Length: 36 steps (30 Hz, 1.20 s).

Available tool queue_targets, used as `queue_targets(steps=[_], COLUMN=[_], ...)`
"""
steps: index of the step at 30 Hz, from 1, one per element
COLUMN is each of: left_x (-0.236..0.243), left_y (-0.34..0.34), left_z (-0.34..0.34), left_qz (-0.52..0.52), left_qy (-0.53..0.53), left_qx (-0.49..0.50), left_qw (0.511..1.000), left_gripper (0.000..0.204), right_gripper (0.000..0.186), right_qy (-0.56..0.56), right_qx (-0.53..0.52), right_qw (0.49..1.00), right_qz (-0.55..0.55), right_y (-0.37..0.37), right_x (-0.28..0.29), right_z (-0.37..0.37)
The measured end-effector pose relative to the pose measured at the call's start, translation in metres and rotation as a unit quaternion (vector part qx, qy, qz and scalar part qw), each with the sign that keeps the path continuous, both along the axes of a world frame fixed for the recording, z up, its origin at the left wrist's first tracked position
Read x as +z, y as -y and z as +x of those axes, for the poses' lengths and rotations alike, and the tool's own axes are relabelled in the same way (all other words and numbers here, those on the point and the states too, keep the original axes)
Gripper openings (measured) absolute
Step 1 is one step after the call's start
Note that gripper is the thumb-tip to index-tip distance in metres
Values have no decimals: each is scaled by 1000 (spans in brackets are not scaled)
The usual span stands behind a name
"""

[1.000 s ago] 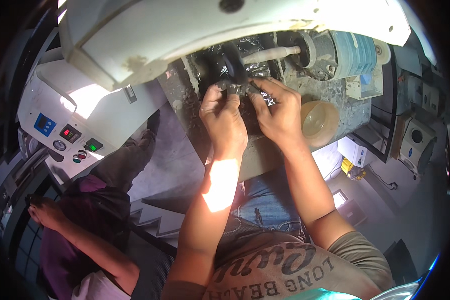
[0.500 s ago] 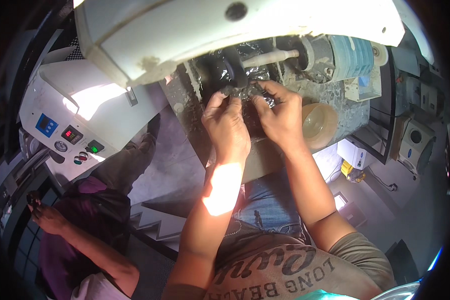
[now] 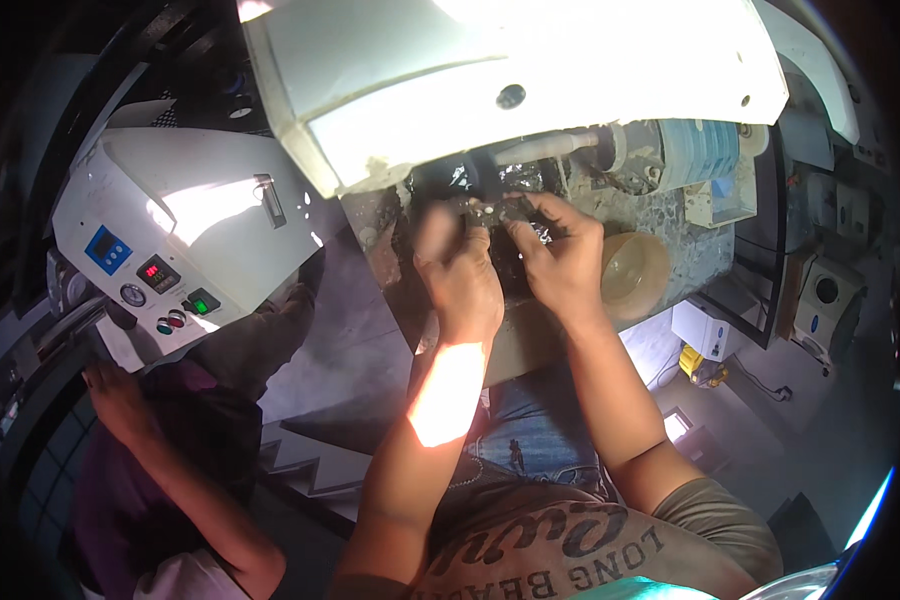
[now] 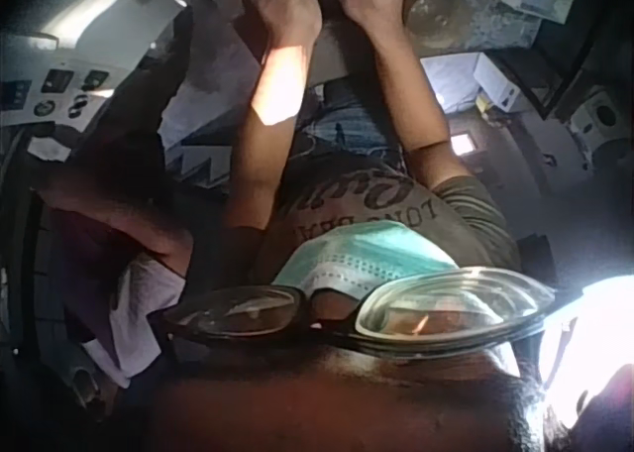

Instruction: The person polishes a dental piece by hand against a rotating polishing wheel, repeatedly turning the piece to work on different areas, then pulls down an adjustable lamp over the workstation.

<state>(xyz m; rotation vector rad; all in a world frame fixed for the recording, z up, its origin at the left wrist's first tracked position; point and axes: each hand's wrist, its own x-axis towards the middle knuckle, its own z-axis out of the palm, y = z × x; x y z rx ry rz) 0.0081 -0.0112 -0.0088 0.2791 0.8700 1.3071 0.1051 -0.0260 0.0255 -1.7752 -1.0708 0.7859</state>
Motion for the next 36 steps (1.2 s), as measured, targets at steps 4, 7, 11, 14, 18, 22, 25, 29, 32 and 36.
queue_targets(steps=[4, 7, 11, 14, 18, 22, 25, 29, 32, 36], left_x=[6, -7, -4, -2, -1, 6, 2, 6, -1, 0], left_y=[2, 4, 1, 4, 0, 3, -3, -10, -17, -22], left_z=[4, 1, 3, 2, -2, 1, -4, -12, -16, -16], left_qz=[-59, -46, -94, -71, -99, -84, -111, -89, -79, -70], left_qy=[-19, 27, 22, 33, 52, 53, 43, 35, -8, -70], left_qx=[7, -23, 1, -4, -19, -19, -35, -72, -104, -146], left_qw=[998, 998, 995, 997, 994, 995, 992, 993, 991, 984], left_gripper=[24, 19, 15, 15, 14, 16, 15, 17, 17, 16], right_gripper=[21, 19, 17, 17, 17, 17, 18, 18, 17, 15], right_qy=[6, -11, 54, -26, 24, 14, 60, 27, 29, 31], right_qx=[-1, -2, 27, -19, 1, 3, 14, 13, 14, 6], right_qw=[999, 999, 998, 998, 999, 1000, 998, 1000, 999, 999], right_qz=[-35, -35, -33, -45, -41, -24, -34, -5, -36, -15], right_y=[-1, -2, -4, 0, -3, -1, -4, 2, -2, 1], right_x=[3, 3, 11, 9, 12, 13, 11, 13, 13, 7], right_z=[3, 5, 3, 5, 2, 2, 1, -1, -5, -6])
